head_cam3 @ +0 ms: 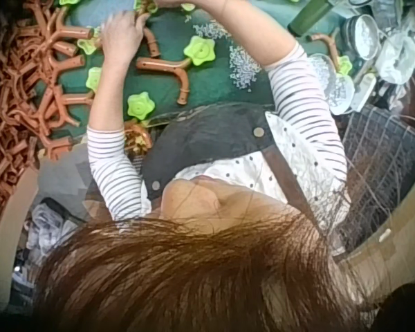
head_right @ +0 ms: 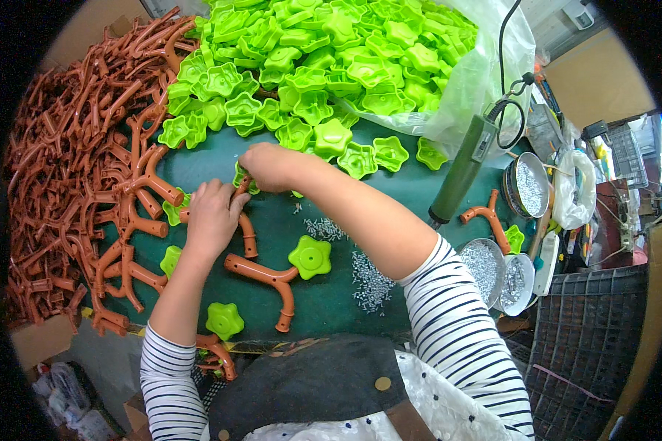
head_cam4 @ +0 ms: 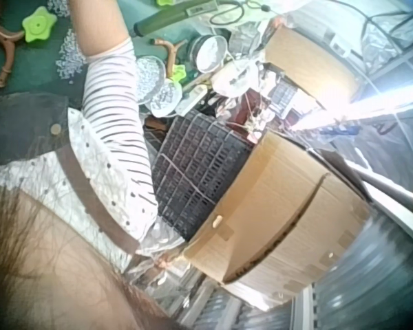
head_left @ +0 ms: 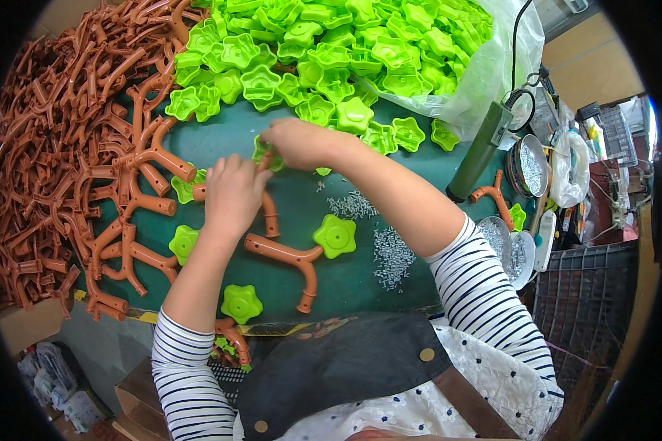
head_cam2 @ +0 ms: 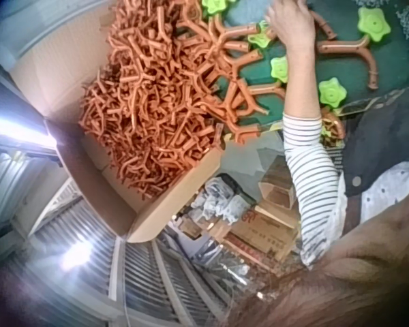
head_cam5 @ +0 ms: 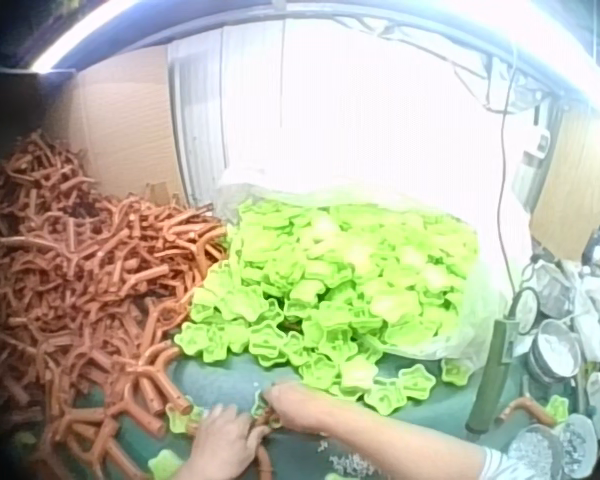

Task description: The person repeatedly picks up green star-shaped plastic pieces and brown pipe-like plastic pieces, then uses a green handheld power tool to fasten them together with small metal fasteners. The assembled units are placed on the green work surface.

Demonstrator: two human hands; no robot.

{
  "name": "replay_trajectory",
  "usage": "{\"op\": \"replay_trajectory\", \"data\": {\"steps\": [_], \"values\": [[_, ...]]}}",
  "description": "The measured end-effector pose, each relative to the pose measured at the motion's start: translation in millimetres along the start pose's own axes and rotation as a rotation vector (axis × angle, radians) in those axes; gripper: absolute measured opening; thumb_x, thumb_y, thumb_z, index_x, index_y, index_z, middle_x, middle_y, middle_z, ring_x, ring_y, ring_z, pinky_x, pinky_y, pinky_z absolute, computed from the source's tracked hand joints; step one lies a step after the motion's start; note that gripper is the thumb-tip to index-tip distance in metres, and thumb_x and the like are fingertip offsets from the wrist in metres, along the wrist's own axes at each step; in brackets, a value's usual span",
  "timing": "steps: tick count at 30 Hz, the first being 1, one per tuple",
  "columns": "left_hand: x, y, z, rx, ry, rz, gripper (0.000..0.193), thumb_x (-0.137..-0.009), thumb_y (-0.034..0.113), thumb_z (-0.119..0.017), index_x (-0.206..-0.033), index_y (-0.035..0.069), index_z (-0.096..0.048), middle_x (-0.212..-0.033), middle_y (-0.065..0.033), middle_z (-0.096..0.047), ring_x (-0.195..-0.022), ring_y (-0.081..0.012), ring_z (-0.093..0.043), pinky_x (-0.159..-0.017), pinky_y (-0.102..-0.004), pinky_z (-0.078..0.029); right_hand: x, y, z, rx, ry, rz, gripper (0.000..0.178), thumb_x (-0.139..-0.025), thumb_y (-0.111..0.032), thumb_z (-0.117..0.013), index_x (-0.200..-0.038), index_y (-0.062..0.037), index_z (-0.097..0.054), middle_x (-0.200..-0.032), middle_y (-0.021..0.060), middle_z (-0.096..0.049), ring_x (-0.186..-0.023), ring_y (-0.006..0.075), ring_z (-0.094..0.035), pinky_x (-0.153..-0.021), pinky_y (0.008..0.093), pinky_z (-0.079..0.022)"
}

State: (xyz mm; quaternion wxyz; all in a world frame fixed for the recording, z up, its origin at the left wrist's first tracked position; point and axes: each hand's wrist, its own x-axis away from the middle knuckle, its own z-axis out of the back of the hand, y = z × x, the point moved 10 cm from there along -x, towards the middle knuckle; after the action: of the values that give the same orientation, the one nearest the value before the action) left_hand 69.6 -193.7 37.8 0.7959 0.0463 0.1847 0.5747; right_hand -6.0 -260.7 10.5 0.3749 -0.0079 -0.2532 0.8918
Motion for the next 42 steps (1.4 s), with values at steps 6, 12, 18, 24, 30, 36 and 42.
{"op": "replay_trajectory", "data": {"steps": [6,12,18,24,30,36,42], "values": [[-3,-5,-5,0.037,0.034,0.101,0.037,-0.085,0.023,-0.076,-0.104,-0.002,-0.057,-0.096,-0.0217,-0.061,-0.095,-0.0437,-0.057,-0.081,-0.0507,-0.045,-15,-25,25,0.052,0.287,0.076,0.026,-0.083,-0.010,-0.067,-0.108,-0.0091,-0.073,-0.103,0.0153,-0.069,-0.100,0.0366,-0.066,-0.085,0.0450,-0.054],[7,-6,-13,-0.059,0.106,0.037,0.027,-0.088,0.021,-0.068,-0.101,-0.001,-0.065,-0.101,-0.0220,-0.068,-0.098,-0.0377,-0.065,-0.082,-0.0481,-0.050,-67,-117,4,-0.262,0.006,0.524,0.017,-0.084,-0.024,-0.069,-0.090,-0.0107,-0.078,-0.086,0.0113,-0.073,-0.083,0.0332,-0.069,-0.077,0.0458,-0.055],[-1,18,-17,-0.113,0.133,-0.046,0.027,-0.086,0.027,-0.068,-0.098,0.008,-0.054,-0.095,-0.0112,-0.057,-0.092,-0.0306,-0.057,-0.081,-0.0440,-0.044,-78,-194,-27,0.450,0.048,0.347,0.025,-0.087,-0.033,-0.072,-0.087,-0.0090,-0.076,-0.086,0.0056,-0.075,-0.082,0.0245,-0.074,-0.066,0.0396,-0.057],[-4,15,-23,-0.090,0.173,-0.056,0.029,-0.084,0.029,-0.071,-0.096,0.008,-0.055,-0.092,-0.0094,-0.057,-0.090,-0.0292,-0.058,-0.082,-0.0442,-0.044,-86,-190,-60,0.434,0.054,0.199,0.023,-0.090,-0.017,-0.065,-0.111,-0.0074,-0.063,-0.091,0.0017,-0.076,-0.083,0.0199,-0.074,-0.067,0.0362,-0.057],[-3,9,-27,-0.018,0.244,-0.104,0.023,-0.089,0.022,-0.063,-0.106,0.006,-0.059,-0.097,-0.0126,-0.060,-0.095,-0.0325,-0.058,-0.085,-0.0464,-0.045,-71,-139,21,-0.386,0.271,0.274,0.028,-0.085,-0.010,-0.062,-0.111,-0.0008,-0.067,-0.099,0.0126,-0.074,-0.090,0.0266,-0.072,-0.080,0.0373,-0.057],[-12,-4,-13,0.094,-0.009,0.181,0.043,-0.088,0.028,-0.073,-0.118,0.001,-0.059,-0.112,-0.0185,-0.061,-0.110,-0.0369,-0.058,-0.091,-0.0485,-0.045,-26,-65,51,-1.487,0.003,0.074,0.025,-0.091,-0.019,-0.072,-0.110,-0.0037,-0.065,-0.104,0.0072,-0.068,-0.095,0.0164,-0.067,-0.089,0.0312,-0.055],[3,-17,8,1.374,0.153,0.439,0.039,-0.096,0.001,-0.052,-0.135,-0.006,-0.050,-0.125,-0.0164,-0.062,-0.105,-0.0213,-0.065,-0.091,-0.0314,-0.053,26,17,46,-1.636,0.063,-0.002,0.045,-0.092,-0.017,-0.072,-0.132,-0.0112,-0.052,-0.113,0.0089,-0.066,-0.104,0.0191,-0.067,-0.091,0.0352,-0.058]]}}
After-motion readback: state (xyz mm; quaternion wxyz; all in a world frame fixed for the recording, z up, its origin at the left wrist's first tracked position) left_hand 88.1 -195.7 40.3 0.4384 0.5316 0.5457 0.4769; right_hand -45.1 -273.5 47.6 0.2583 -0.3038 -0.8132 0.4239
